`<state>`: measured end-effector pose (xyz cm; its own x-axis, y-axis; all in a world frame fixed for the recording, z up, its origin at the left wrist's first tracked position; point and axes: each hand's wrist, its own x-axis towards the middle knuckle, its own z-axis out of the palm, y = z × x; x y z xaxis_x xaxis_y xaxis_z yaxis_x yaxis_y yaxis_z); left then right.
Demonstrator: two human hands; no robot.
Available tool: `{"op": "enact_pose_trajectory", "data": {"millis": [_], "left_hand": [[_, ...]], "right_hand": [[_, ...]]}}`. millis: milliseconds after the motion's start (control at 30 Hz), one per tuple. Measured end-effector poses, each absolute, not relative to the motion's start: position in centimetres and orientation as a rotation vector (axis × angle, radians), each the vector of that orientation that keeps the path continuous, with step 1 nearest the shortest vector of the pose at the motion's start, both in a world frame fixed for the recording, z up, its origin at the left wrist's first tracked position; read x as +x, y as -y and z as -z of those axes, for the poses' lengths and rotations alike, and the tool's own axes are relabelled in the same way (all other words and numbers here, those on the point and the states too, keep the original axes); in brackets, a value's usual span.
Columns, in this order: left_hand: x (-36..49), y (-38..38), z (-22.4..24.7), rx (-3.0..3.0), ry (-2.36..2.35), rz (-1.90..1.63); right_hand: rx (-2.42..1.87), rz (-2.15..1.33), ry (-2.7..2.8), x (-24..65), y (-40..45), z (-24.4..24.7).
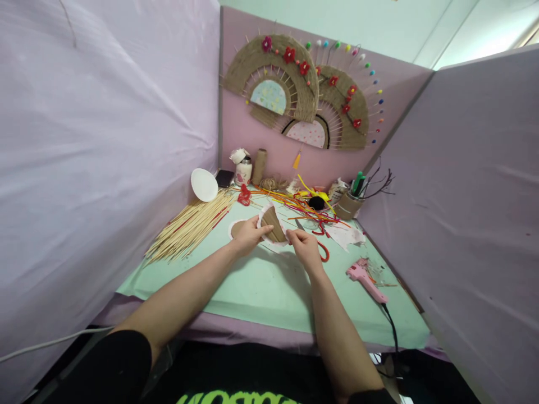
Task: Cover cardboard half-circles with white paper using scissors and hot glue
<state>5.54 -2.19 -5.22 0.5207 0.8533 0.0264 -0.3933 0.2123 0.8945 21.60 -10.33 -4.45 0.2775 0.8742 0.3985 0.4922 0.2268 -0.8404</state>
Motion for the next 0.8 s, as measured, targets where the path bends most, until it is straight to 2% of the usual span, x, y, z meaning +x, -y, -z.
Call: {"op": "enact_pose_trajectory", "data": {"millis": [267, 467, 667, 800], "left_hand": [[5.4, 2.5, 4.7, 1.037, -0.562, -0.937], [5.4, 2.5, 4.2, 0.972, -0.531, -0.969], [5.4, 2.4, 4.3, 0.934, -0.53, -0.974], [5.3, 2.9, 4.4, 1.002, -0.502, -0.827]], "right_hand": [[-1.381, -0.296, 1.486, 21.2, 10.4, 4.4], [-1.404, -0.431, 1.435, 21.5, 10.5, 4.3], [-1.387, -0.384, 1.465, 21.8, 10.3, 4.5], [-1.359, -0.594, 1.319, 22.5, 10.1, 4.7]]}}
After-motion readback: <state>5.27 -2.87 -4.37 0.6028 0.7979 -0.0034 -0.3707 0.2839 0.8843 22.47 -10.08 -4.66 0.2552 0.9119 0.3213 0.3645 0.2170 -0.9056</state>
